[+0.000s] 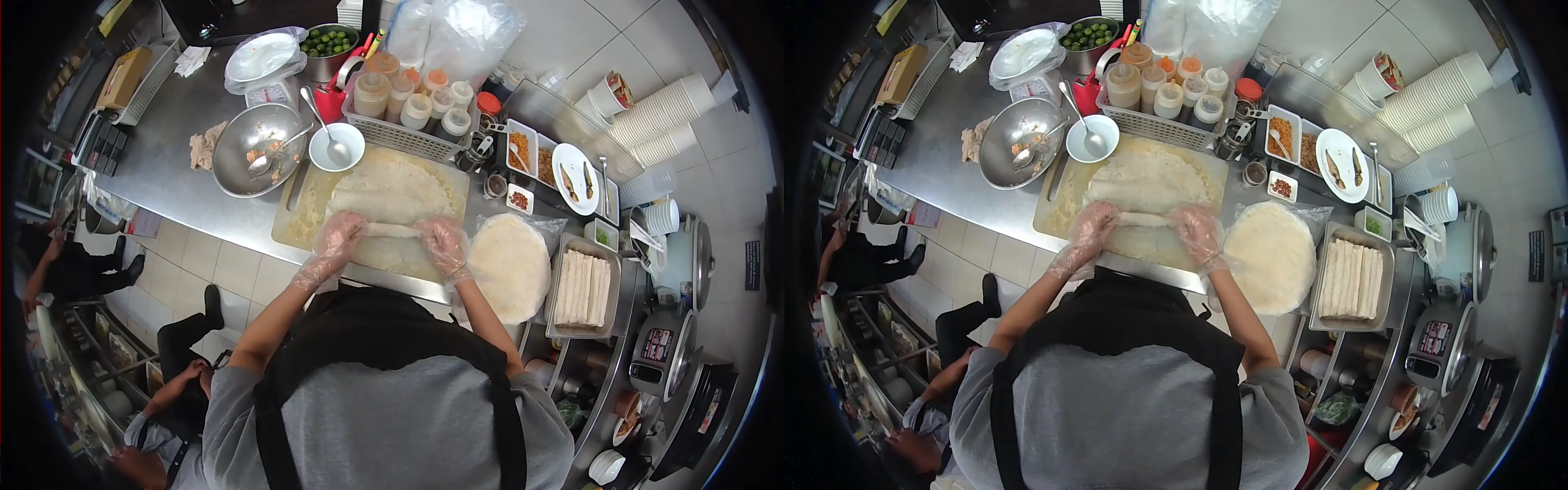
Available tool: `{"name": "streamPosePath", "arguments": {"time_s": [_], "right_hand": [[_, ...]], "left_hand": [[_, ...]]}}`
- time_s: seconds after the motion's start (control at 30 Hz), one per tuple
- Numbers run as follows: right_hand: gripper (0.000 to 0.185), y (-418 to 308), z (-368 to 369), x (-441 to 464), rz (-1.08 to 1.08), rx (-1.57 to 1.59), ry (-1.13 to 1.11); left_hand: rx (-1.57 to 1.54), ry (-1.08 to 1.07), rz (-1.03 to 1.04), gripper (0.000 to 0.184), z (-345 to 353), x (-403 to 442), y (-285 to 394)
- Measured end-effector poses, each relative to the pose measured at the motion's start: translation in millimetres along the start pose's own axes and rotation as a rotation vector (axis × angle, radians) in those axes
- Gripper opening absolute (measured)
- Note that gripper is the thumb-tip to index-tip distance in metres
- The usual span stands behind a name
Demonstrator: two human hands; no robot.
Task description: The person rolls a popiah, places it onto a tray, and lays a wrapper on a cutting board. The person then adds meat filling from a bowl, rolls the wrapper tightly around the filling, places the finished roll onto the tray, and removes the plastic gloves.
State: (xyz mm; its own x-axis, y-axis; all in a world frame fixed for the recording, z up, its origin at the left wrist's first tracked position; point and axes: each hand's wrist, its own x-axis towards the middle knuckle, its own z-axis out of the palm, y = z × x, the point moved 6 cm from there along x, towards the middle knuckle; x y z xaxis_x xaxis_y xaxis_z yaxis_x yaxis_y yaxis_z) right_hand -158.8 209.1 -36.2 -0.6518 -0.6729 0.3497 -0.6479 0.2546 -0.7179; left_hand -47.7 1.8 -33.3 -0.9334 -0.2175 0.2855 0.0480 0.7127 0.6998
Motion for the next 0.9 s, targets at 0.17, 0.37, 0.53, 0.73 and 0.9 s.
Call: {"name": "streamPosePath", "arguments": {"time_s": [0.17, 0.37, 0.53, 0.73, 0.9], "right_hand": [[0.021, 23, 3, 28, 0.14, -0.194, 0.025], [0.027, -3, -8, 53, 0.094, -0.333, 0.145], [0.033, -24, 40, 44, -0.107, -0.259, -0.2], [0.036, -17, 49, 51, -0.019, -0.281, -0.317], [0.038, -13, 50, 47, -0.011, -0.213, -0.292]], "left_hand": [[-0.005, -0.022, -0.121, 0.015, 1, 28, -15], [0.223, -0.044, -0.065, 0.012, -4, 55, -13], [0.237, 0.004, 0.008, 0.015, -1, 58, -12], [0.12, -0.163, 0.284, 0.021, 12, 94, 14], [0.189, -0.49, 0.409, 0.027, 62, 135, -18]]}}
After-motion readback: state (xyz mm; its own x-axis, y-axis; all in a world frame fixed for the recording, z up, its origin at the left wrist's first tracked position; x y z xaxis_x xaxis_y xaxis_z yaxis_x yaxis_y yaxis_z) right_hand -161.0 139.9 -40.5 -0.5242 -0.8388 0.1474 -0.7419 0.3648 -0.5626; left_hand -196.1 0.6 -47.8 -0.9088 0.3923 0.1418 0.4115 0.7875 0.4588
